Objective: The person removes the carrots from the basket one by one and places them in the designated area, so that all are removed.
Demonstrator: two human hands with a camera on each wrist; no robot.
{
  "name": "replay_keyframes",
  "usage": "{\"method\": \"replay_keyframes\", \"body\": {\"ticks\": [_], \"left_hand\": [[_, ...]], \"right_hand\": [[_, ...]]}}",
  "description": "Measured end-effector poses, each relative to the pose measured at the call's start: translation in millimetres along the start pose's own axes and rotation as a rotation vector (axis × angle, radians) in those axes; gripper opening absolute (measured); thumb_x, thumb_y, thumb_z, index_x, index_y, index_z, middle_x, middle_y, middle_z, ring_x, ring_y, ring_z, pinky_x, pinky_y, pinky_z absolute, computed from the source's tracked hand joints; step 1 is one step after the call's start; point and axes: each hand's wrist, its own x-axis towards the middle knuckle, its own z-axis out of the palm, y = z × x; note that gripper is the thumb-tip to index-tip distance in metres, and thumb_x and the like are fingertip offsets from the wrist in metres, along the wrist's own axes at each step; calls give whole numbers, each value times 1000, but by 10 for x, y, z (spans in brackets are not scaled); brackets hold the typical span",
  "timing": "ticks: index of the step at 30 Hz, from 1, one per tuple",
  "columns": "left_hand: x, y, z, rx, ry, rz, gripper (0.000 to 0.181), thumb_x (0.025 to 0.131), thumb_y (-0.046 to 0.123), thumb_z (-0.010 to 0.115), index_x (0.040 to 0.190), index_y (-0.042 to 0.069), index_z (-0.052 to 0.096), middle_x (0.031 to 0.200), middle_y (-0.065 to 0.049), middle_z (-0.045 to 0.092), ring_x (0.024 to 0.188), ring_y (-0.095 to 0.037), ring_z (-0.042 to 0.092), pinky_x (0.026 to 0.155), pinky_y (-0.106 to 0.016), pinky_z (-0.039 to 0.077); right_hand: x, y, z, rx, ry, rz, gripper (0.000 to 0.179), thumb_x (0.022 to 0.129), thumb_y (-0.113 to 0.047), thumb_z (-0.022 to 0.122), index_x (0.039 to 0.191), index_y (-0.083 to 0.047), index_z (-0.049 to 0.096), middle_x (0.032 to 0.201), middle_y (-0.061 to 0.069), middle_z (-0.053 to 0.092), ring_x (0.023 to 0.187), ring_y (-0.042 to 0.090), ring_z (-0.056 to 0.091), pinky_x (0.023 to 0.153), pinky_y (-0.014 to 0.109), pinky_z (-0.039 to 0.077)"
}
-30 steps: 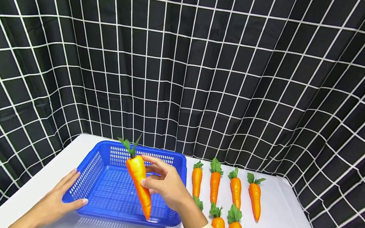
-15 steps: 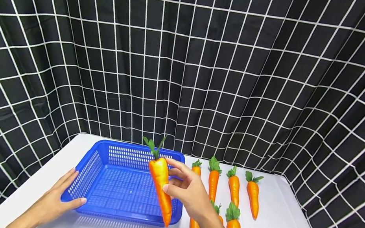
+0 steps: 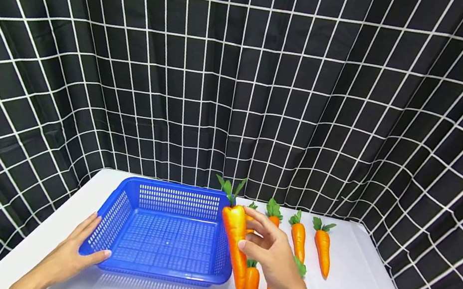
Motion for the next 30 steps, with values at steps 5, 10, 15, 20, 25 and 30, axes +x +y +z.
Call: {"method": "replay_keyframes", "body": {"ticks": [5,10,15,20,25,30], "left_hand": [[5,-3,-9,-6,-3,-9,101,81,55,71,152,2,23,159,-14,11,138,-48,18,102,-67,22],[2,-14,-17,3,-9,-16,102,81,56,70,153,2,22,159,-13,11,137,-49,18,102,-67,23],[-7,-36,-11,8,-12,-22,102,80,56,70,153,2,22,159,-14,10,137,-49,18,102,-67,22],[-6,-45,1,12,-13,-21,103,81,57,69,153,2,21,159,-13,10,137,-49,18,102,-67,23],[-5,-43,11,4,-13,-16,103,81,57,70,153,1,22,159,-14,11,138,-48,18,102,-66,23],[9,-16,0,9,-12,-10,101,81,56,70,153,3,22,159,-13,11,137,-49,18,101,-68,23]], "right_hand": [[-98,-66,-128,-34,48,-7,58,90,5,59,144,-4,41,122,21,54,106,31,62,82,42,54],[-181,-116,-260,-85,107,-3,58,91,4,59,145,-5,40,123,15,56,106,26,62,81,38,54],[-242,-120,-377,-111,143,16,58,92,3,59,146,-6,40,124,14,55,108,23,62,82,38,54],[-315,-128,-497,-94,143,-11,57,92,7,56,145,-4,39,124,10,57,107,24,63,81,38,54],[-408,-128,-619,-100,174,-9,57,93,8,55,146,-5,40,120,6,60,101,22,65,77,37,56],[-480,-123,-741,-104,219,-24,57,92,11,55,145,-4,41,118,5,60,99,19,65,76,35,56]]}}
